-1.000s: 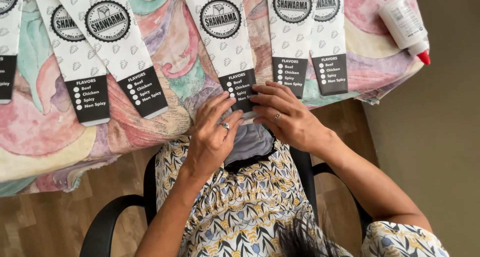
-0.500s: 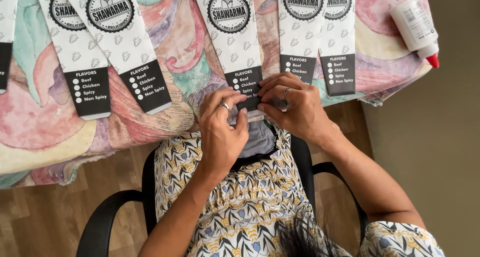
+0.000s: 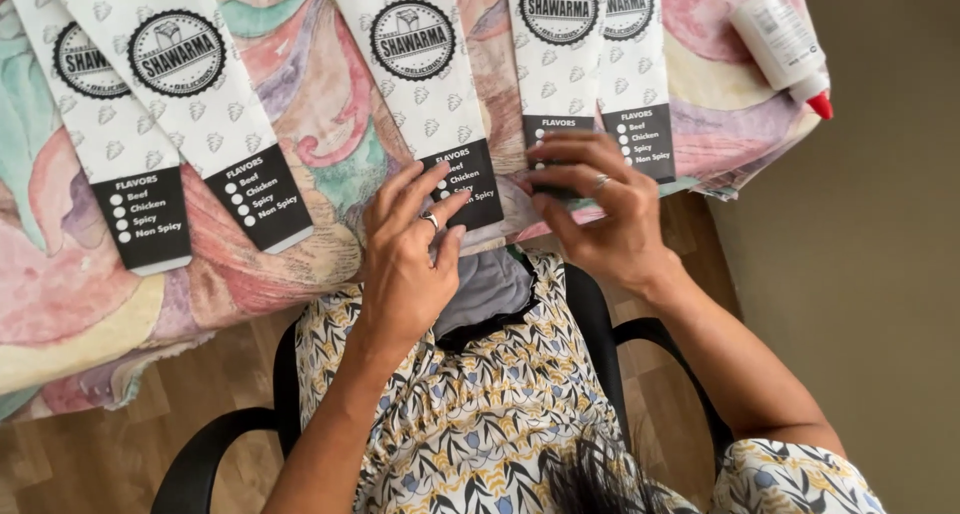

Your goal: The person arranges multiple white paper wrappers on a table and applies small black labels to them. They then pick up a stack of the labeled wrappers, align them, and apply glue from a white bottle to the edges of the labels.

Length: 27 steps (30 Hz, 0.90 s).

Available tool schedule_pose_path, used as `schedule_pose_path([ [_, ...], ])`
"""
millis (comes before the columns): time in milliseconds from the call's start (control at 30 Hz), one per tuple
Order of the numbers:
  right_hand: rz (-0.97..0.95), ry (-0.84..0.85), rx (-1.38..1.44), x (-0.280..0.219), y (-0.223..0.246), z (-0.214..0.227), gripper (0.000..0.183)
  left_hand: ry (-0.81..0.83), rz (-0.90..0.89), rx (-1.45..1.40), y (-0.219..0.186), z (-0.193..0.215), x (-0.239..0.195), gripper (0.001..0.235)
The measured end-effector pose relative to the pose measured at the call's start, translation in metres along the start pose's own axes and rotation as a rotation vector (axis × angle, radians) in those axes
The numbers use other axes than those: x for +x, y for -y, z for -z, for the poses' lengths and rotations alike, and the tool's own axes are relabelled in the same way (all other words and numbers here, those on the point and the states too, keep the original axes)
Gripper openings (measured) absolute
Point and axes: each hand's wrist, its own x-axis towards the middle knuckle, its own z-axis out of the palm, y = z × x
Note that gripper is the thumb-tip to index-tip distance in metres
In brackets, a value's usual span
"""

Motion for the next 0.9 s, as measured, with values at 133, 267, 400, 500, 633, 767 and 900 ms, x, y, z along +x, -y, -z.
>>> schedule_pose_path([
  [133, -0.003, -0.014, -0.266, -0.031, -0.033, 0.007, 0.024, 0.014, -0.040, 0.094, 0.003, -0.015, 0.003, 0.035],
  [267, -0.044, 0.023, -0.215, -0.033, -0.036, 0.019, 0.020, 0.045, -0.053, 0.076, -0.001, -0.032, 0.012, 0.035],
  [400, -0.085, 0.038, -0.169, -0.031, -0.038, 0.026, 0.022, 0.049, -0.059, 0.076, -0.008, -0.046, 0.014, 0.037],
  [500, -0.066, 0.025, -0.193, -0.032, -0.040, 0.021, 0.024, 0.033, -0.046, 0.082, -0.014, -0.047, 0.017, 0.034],
  [633, -0.008, 0.044, -0.221, -0.029, -0.032, 0.028, 0.022, -0.087, -0.088, 0.077, -0.009, -0.047, 0.013, 0.035],
  [767, -0.052, 0.014, -0.341, -0.039, -0.036, 0.048, 0.021, -0.190, 0.005, 0.199, 0.002, 0.020, 0.006, 0.029],
  [900, -0.141, 0.029, -0.418, -0.051, -0.041, 0.061, 0.022, -0.090, 0.332, 0.577, 0.035, 0.060, -0.022, 0.070],
])
